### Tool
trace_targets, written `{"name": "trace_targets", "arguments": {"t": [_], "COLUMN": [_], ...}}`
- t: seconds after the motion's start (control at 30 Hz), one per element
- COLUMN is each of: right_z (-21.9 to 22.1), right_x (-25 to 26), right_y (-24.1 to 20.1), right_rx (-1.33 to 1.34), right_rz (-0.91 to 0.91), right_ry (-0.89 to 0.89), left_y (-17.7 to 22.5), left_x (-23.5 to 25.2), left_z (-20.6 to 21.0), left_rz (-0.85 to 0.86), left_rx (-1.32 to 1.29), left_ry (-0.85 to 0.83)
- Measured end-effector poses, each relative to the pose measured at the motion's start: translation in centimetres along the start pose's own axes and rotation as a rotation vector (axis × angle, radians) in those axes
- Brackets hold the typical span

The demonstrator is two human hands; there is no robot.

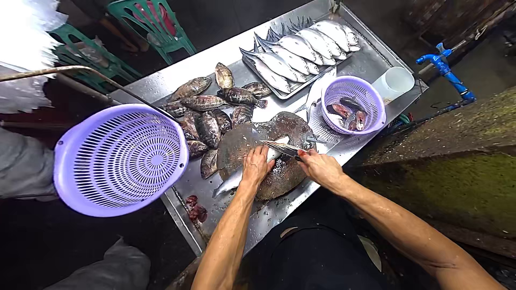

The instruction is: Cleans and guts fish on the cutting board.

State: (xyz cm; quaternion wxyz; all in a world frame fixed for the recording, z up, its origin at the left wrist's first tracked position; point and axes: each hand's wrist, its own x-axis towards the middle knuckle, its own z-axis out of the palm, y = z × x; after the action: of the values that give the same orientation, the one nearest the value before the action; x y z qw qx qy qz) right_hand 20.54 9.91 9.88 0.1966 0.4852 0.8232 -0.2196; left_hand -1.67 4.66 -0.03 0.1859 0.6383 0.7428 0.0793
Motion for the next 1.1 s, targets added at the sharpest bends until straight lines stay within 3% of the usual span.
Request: {"name": "trace_targets", "arguments": {"t": [0.13, 0.2, 0.37, 0.5, 0.8, 0.9, 1.03, 1.1], "right_z": [1.4, 1.8, 0.4, -2.2, -8.9, -10.4, -9.3, -7.2], "right_x": [-0.7, -0.8, -2.8, -3.4, 1.6, 3.0, 4.8, 4.4], "right_y": [7.0, 8.0, 6.3, 5.7, 1.6, -0.8, -0.7, 1.0], "right_rx": [-0.028, -0.044, -0.055, -0.092, -0.288, -0.287, -0.175, -0.14], "right_rz": [0.029, 0.025, -0.011, -0.036, -0.074, 0.004, 0.159, 0.11], "right_ry": [0.049, 0.068, -0.006, -0.163, -0.51, -0.596, -0.668, -0.629], "left_y": [-0.4, -0.5, 0.3, 1.3, 1.8, 1.7, 1.3, 0.9], "left_x": [0.0, 0.0, -0.7, -1.6, -2.5, -2.5, -2.2, -1.9], "left_z": [0.4, 0.8, 1.7, 3.6, 5.9, 6.0, 5.4, 4.5], "left_rz": [0.02, 0.031, -0.003, 0.008, 0.038, 0.04, 0.006, -0.001], "left_rx": [-0.047, -0.035, -0.02, 0.038, 0.067, 0.062, -0.023, -0.076], "left_ry": [0.046, 0.07, 0.115, 0.196, 0.343, 0.35, 0.329, 0.278]}}
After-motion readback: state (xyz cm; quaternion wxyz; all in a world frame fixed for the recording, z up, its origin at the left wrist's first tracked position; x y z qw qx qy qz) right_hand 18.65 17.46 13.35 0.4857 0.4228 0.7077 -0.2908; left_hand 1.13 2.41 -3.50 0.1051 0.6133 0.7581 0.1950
